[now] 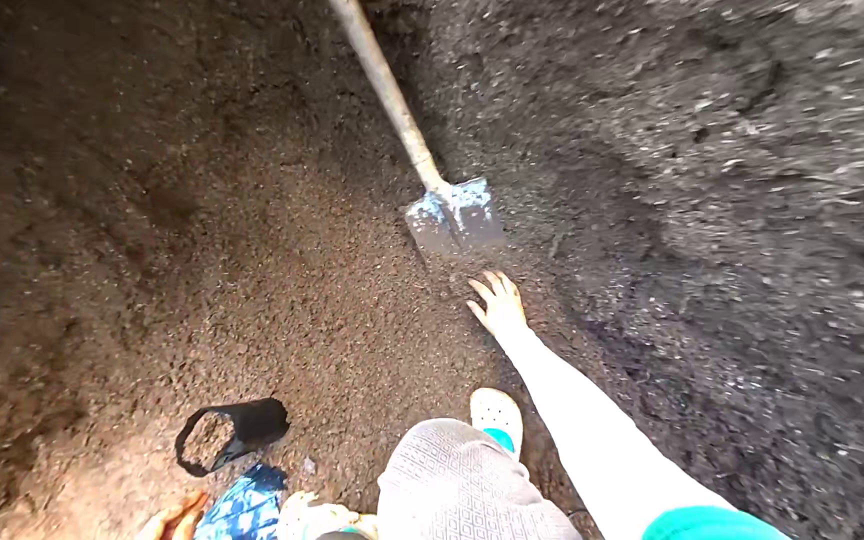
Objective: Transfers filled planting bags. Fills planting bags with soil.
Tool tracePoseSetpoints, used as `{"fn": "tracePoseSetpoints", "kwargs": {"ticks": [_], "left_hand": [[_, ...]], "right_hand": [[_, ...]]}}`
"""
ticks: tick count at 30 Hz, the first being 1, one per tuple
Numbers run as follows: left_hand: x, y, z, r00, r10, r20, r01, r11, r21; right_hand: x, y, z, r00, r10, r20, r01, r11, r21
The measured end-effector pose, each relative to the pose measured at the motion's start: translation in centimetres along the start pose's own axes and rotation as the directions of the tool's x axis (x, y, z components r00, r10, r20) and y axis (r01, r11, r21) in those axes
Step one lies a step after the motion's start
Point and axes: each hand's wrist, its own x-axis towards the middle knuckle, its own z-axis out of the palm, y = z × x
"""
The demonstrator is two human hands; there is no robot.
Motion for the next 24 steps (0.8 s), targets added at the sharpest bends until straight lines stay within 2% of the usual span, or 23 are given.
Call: {"fn": "tracePoseSetpoints", "kwargs": {"ticks": [2, 4, 6, 7, 9, 10, 12, 14, 15, 17, 18, 20, 21, 22, 24], "left_hand": [[-0.2, -2.4, 0.6, 1.000, 0.021, 0.009, -0.020, 0.999, -0.039], [-0.2, -2.0, 1.7, 0.995, -0.001, 0.097, 0.008, 0.998, -0.070], [0.2, -1.3, 3.6, 0.974, -0.035, 0.222, 0.065, 0.989, -0.129], [0.6, -1.3, 4.7, 0.958, -0.047, 0.283, 0.093, 0.984, -0.151], [2.1, -1.6, 6.8, 0.914, -0.069, 0.400, 0.138, 0.980, -0.147], [3.0, -1.9, 8.1, 0.888, -0.083, 0.453, 0.155, 0.980, -0.124], [5.1, -2.8, 10.7, 0.861, -0.098, 0.499, 0.155, 0.985, -0.073], [7.3, -4.1, 13.6, 0.882, -0.081, 0.464, 0.112, 0.993, -0.039], [8.1, -4.7, 15.2, 0.911, -0.049, 0.409, 0.067, 0.997, -0.029], [9.2, -5.6, 18.2, 0.971, 0.016, 0.240, -0.020, 1.000, 0.012], [9.7, -6.2, 19.4, 0.987, 0.030, 0.160, -0.039, 0.998, 0.053], [10.8, -7.2, 21.2, 0.998, 0.003, 0.066, -0.009, 0.995, 0.099], [11.2, -7.6, 21.9, 1.000, -0.001, 0.031, -0.001, 0.996, 0.091], [11.5, -7.7, 22.3, 1.000, -0.008, 0.019, 0.007, 0.999, 0.053], [11.7, -7.2, 22.4, 0.997, -0.066, 0.044, 0.072, 0.989, -0.131]], "right_hand": [[-2.2, -2.4, 2.8, 0.989, 0.138, 0.053, -0.143, 0.984, 0.105], [-4.3, -6.3, 4.7, 0.968, 0.190, 0.167, -0.225, 0.948, 0.225], [-4.6, -10.4, 4.7, 0.930, 0.135, 0.341, -0.268, 0.884, 0.382], [-3.7, -12.0, 4.0, 0.908, 0.050, 0.417, -0.260, 0.846, 0.465], [-0.5, -14.1, 1.5, 0.859, -0.190, 0.475, -0.128, 0.819, 0.560], [1.6, -14.9, -0.1, 0.828, -0.287, 0.481, -0.017, 0.845, 0.534], [5.8, -15.2, -2.5, 0.754, -0.379, 0.537, 0.221, 0.916, 0.336], [9.0, -13.4, -1.7, 0.723, -0.390, 0.570, 0.413, 0.906, 0.095], [9.7, -12.2, -0.4, 0.731, -0.365, 0.577, 0.448, 0.894, -0.001], [8.8, -11.1, 2.8, 0.799, -0.281, 0.531, 0.386, 0.917, -0.096], [7.4, -11.7, 5.0, 0.856, -0.224, 0.467, 0.292, 0.953, -0.079], [3.8, -15.1, 9.9, 0.966, -0.084, 0.245, 0.075, 0.996, 0.048], [1.8, -17.5, 12.1, 0.987, -0.027, 0.159, 0.008, 0.993, 0.115], [-0.5, -19.9, 13.6, 0.991, -0.003, 0.132, -0.020, 0.985, 0.172], [-5.3, -23.6, 15.4, 0.986, -0.018, 0.164, -0.027, 0.964, 0.265]]}}
